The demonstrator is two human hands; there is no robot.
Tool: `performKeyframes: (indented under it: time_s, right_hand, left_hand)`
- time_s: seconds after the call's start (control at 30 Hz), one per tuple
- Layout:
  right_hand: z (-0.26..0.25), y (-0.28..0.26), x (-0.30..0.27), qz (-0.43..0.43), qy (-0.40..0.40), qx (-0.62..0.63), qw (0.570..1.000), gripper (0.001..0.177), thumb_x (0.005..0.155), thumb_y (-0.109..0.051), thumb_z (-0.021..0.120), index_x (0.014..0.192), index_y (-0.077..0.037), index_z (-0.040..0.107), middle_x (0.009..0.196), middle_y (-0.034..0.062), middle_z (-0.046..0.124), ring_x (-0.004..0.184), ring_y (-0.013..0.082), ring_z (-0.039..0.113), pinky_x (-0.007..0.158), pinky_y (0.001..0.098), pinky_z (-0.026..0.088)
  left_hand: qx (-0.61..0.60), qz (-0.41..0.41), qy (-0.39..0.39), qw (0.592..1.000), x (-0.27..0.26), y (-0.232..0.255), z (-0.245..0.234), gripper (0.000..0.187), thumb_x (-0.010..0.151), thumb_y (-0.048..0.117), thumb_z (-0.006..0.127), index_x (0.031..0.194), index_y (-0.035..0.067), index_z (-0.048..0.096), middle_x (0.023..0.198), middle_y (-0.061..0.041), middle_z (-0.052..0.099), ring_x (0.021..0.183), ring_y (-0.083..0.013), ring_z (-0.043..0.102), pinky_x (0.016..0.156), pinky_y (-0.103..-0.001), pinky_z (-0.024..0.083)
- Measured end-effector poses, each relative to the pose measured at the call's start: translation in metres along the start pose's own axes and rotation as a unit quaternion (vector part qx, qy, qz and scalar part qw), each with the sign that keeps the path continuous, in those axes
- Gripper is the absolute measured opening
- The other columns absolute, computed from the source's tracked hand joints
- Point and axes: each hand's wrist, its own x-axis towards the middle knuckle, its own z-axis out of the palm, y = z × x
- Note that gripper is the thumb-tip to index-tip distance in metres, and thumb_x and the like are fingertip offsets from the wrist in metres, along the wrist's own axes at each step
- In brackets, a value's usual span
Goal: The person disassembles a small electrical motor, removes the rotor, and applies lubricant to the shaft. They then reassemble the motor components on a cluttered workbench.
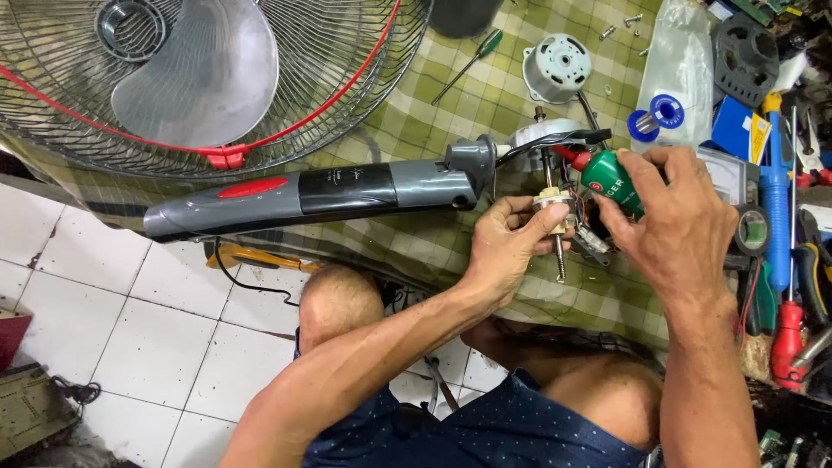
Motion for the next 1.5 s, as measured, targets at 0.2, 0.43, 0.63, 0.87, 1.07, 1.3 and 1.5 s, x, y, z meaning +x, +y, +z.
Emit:
performKeyframes:
  time_s: [0.2, 0.43, 0.63, 0.87, 1.07, 1.3, 1.5]
  right_hand:
    - [0.001, -0.001, 0.000, 0.001, -0.007, -0.001, 1.000, 0.056, 0.087, -0.042, 0.093, 0.134, -0.019, 0.073, 0.120, 0.0038, 0.064, 0.100, 0.0243, 0.069, 0.056, 0.0375, 0.054]
    - [0.004, 0.000, 0.000, -0.001, 0.003, -0.006, 1.000, 0.056, 0.086, -0.041, 0.095, 0.133, -0.019, 0.073, 0.117, 0.0031, 0.065, 0.099, 0.0212, 0.070, 0.055, 0.0334, 0.053]
    - [0.004, 0.000, 0.000, -0.002, -0.002, -0.010, 1.000, 0.057, 0.089, -0.044, 0.094, 0.135, -0.020, 0.072, 0.119, 0.0020, 0.065, 0.100, 0.0210, 0.069, 0.053, 0.0333, 0.052]
    - [0.016, 0.021, -0.014, -0.001, 0.074, 0.094, 0.993, 0.051, 0.097, -0.036, 0.096, 0.132, -0.003, 0.078, 0.120, 0.0153, 0.075, 0.108, 0.0284, 0.069, 0.089, 0.0374, 0.055]
    - [0.052, 0.049, -0.042, 0.164, 0.125, 0.428, 0.880, 0.046, 0.098, 0.000, 0.081, 0.140, 0.004, 0.065, 0.134, 0.0219, 0.066, 0.120, 0.0338, 0.062, 0.106, 0.0424, 0.048]
    - [0.089, 0.069, -0.019, 0.393, 0.156, 0.663, 0.618, 0.042, 0.098, -0.005, 0.071, 0.135, -0.016, 0.056, 0.111, -0.0023, 0.060, 0.095, 0.0099, 0.062, 0.078, 0.0250, 0.059]
    - [0.098, 0.057, -0.015, 0.368, 0.003, 0.470, 0.803, 0.047, 0.092, -0.007, 0.086, 0.119, -0.008, 0.048, 0.110, 0.0083, 0.059, 0.099, 0.0203, 0.057, 0.090, 0.0319, 0.048]
  left_hand:
    - [0.014, -0.003, -0.005, 1.000, -0.002, 0.003, 0.000, 0.054, 0.078, 0.027, 0.080, 0.119, -0.001, 0.059, 0.109, -0.017, 0.072, 0.082, -0.0234, 0.074, 0.071, -0.029, 0.062]
    - [0.000, -0.001, -0.009, 1.000, 0.001, -0.002, -0.002, 0.054, 0.079, 0.026, 0.080, 0.120, -0.003, 0.059, 0.108, -0.020, 0.073, 0.083, -0.0259, 0.075, 0.070, -0.031, 0.063]
    - [-0.013, -0.003, -0.014, 1.000, 0.000, 0.000, -0.002, 0.057, 0.079, 0.025, 0.080, 0.122, -0.004, 0.058, 0.108, -0.020, 0.072, 0.083, -0.0261, 0.075, 0.070, -0.030, 0.064]
    - [-0.042, 0.010, -0.032, 0.999, 0.005, -0.008, -0.006, 0.052, 0.084, 0.020, 0.078, 0.123, -0.009, 0.059, 0.107, -0.023, 0.071, 0.084, -0.0288, 0.075, 0.070, -0.032, 0.065]
    - [-0.038, 0.007, -0.046, 0.998, 0.006, -0.011, -0.008, 0.054, 0.086, 0.021, 0.077, 0.127, -0.009, 0.058, 0.110, -0.021, 0.071, 0.086, -0.0276, 0.075, 0.071, -0.031, 0.065]
    - [0.000, 0.009, -0.025, 1.000, 0.008, -0.008, -0.008, 0.058, 0.086, 0.018, 0.073, 0.132, -0.013, 0.053, 0.116, -0.026, 0.068, 0.088, -0.0279, 0.074, 0.079, -0.036, 0.066]
    - [0.000, 0.002, -0.050, 0.999, 0.002, 0.001, -0.008, 0.059, 0.083, 0.023, 0.076, 0.129, -0.009, 0.056, 0.112, -0.025, 0.071, 0.091, -0.0306, 0.075, 0.077, -0.040, 0.066]
